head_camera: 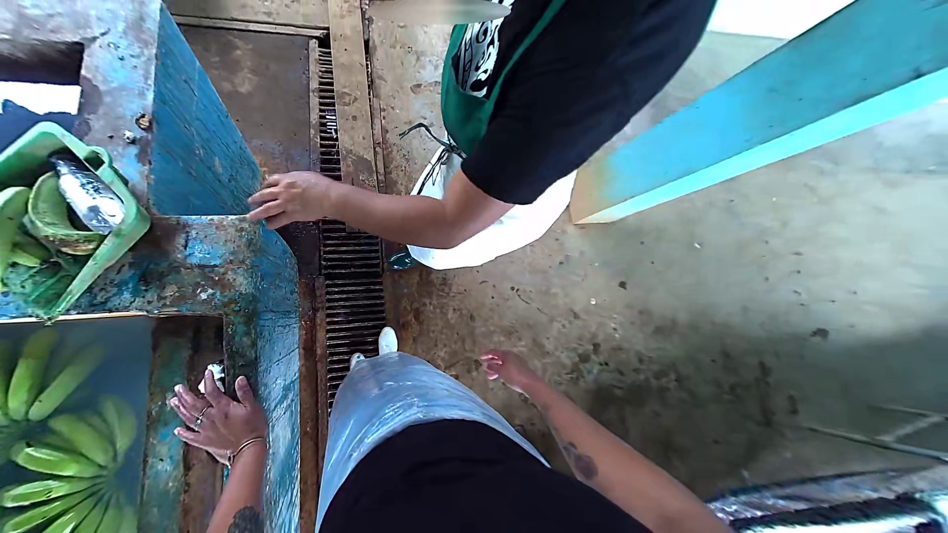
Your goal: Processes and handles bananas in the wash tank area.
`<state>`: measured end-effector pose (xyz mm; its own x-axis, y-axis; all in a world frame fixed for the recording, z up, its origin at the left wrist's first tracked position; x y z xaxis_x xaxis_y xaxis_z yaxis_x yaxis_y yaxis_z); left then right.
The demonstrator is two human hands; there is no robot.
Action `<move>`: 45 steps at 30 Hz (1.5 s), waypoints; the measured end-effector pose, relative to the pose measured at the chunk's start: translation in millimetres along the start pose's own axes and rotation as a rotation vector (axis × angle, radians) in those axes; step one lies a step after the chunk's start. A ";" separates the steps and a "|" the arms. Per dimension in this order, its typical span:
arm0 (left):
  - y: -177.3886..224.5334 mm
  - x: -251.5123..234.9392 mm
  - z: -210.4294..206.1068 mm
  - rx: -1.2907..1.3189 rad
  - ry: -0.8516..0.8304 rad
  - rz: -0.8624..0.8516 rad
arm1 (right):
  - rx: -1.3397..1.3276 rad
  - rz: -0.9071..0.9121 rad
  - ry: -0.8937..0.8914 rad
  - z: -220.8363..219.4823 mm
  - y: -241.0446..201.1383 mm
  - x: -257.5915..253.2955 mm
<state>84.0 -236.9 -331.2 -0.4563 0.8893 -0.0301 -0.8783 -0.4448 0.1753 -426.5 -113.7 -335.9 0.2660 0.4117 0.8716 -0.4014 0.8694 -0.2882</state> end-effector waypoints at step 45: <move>-4.0 5.9 2.2 0.211 0.018 0.003 | 0.221 0.065 0.014 6.3 -32.5 30.1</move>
<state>85.2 -229.6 -329.9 -0.4628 0.8852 -0.0463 -0.8284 -0.4134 0.3780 -410.9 -131.3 -297.8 0.2445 0.4702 0.8480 -0.5997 0.7606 -0.2488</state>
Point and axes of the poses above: each hand's wrist, its own x-axis away from the middle knuckle, its own z-axis out of the back of the hand, y = z × x, the point moved 1 cm from there along -x, towards the middle knuckle, and after that the axes turned 2 degrees about y, right-handed, at the moved point
